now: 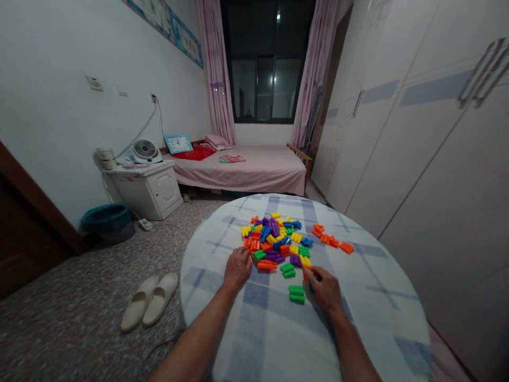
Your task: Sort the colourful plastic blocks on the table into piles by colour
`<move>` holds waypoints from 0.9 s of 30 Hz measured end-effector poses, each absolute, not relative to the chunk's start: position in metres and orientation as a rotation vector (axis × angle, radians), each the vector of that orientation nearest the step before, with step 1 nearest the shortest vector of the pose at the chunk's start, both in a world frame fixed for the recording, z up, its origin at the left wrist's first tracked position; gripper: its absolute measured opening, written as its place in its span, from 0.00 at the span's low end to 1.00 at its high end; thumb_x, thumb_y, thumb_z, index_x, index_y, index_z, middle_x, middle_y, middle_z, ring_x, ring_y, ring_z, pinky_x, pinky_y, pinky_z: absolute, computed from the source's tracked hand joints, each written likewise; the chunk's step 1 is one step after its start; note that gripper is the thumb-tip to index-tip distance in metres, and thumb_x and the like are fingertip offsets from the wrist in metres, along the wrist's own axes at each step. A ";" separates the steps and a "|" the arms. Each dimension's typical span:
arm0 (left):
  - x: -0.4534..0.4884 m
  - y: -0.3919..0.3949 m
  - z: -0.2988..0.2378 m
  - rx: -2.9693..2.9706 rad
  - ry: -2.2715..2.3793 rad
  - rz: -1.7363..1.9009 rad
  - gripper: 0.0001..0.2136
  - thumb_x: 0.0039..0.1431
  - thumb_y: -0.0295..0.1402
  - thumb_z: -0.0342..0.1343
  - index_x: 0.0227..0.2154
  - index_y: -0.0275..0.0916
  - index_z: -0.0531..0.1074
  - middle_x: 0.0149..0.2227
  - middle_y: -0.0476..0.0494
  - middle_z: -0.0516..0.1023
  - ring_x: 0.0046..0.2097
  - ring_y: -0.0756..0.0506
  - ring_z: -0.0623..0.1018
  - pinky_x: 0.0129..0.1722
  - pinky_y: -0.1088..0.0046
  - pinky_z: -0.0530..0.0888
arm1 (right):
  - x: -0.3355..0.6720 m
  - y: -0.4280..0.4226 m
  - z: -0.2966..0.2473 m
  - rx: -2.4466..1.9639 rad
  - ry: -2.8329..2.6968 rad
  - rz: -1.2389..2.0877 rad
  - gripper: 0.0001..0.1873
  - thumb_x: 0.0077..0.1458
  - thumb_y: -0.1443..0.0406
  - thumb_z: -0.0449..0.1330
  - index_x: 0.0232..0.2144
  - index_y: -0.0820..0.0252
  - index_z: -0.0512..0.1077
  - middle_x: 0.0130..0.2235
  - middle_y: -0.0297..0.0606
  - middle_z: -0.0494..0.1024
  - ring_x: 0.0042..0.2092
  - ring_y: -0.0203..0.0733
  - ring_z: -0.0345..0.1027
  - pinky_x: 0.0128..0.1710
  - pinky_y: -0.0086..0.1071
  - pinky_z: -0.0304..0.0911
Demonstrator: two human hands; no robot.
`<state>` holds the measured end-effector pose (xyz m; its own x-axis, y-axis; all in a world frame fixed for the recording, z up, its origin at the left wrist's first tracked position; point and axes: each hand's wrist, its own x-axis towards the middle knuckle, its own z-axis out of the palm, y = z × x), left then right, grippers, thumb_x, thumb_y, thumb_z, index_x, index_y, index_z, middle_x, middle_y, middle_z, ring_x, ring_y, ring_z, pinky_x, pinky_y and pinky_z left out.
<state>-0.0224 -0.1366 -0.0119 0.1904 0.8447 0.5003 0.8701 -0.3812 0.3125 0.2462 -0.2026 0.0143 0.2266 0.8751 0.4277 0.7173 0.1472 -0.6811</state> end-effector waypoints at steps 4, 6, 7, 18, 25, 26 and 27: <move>-0.023 -0.136 -0.013 -2.391 -1.723 -0.966 0.11 0.57 0.27 0.47 0.42 0.39 0.70 0.43 0.41 0.72 0.46 0.45 0.70 0.47 0.67 0.67 | 0.249 -0.206 0.023 -1.624 -1.451 0.529 0.19 0.42 0.49 0.58 0.23 0.59 0.76 0.23 0.37 0.76 0.30 0.43 0.68 0.28 0.30 0.59; -0.023 -0.136 -0.013 -2.391 -1.721 -0.964 0.11 0.57 0.27 0.47 0.42 0.39 0.70 0.44 0.41 0.71 0.46 0.45 0.70 0.47 0.67 0.67 | 0.249 -0.208 0.028 -1.600 -1.322 0.638 0.17 0.41 0.51 0.60 0.23 0.59 0.76 0.23 0.37 0.76 0.29 0.43 0.68 0.26 0.30 0.59; -0.023 -0.136 -0.013 -2.391 -1.718 -0.962 0.11 0.57 0.27 0.47 0.42 0.39 0.70 0.44 0.41 0.71 0.46 0.45 0.70 0.47 0.67 0.67 | 0.248 -0.210 0.030 -1.591 -1.253 0.677 0.17 0.41 0.51 0.60 0.24 0.59 0.76 0.23 0.38 0.75 0.28 0.42 0.68 0.25 0.30 0.59; -0.023 -0.135 -0.014 -2.394 -1.723 -0.943 0.11 0.58 0.28 0.47 0.42 0.39 0.70 0.43 0.42 0.71 0.45 0.45 0.70 0.47 0.68 0.67 | 0.239 -0.210 0.030 -1.454 -1.288 0.781 0.17 0.42 0.52 0.60 0.28 0.59 0.74 0.26 0.36 0.75 0.28 0.39 0.68 0.25 0.28 0.60; -0.023 -0.134 -0.012 -2.393 -1.744 -0.938 0.11 0.58 0.29 0.47 0.42 0.39 0.71 0.44 0.41 0.71 0.45 0.45 0.70 0.47 0.67 0.68 | 0.238 -0.205 0.021 -1.450 -1.282 0.765 0.15 0.43 0.54 0.59 0.27 0.59 0.72 0.25 0.36 0.74 0.28 0.39 0.67 0.24 0.28 0.59; -0.023 -0.135 -0.012 -2.394 -1.747 -0.938 0.11 0.57 0.28 0.47 0.41 0.39 0.71 0.44 0.41 0.71 0.45 0.45 0.70 0.47 0.67 0.68 | 0.237 -0.205 0.021 -1.440 -1.256 0.797 0.15 0.43 0.53 0.58 0.28 0.59 0.72 0.24 0.36 0.73 0.27 0.39 0.66 0.24 0.28 0.59; -0.023 -0.134 -0.012 -2.397 -1.746 -0.941 0.11 0.57 0.28 0.47 0.41 0.39 0.71 0.44 0.41 0.71 0.45 0.45 0.70 0.47 0.67 0.68 | 0.236 -0.205 0.020 -1.430 -1.222 0.832 0.17 0.44 0.53 0.57 0.29 0.59 0.72 0.24 0.36 0.73 0.26 0.38 0.66 0.23 0.28 0.58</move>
<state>-0.0226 -0.1345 -0.0123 0.1873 0.8552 0.4833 0.8738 -0.3699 0.3158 0.2361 -0.2047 0.0198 0.2419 0.9637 0.1126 0.2485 0.0506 -0.9673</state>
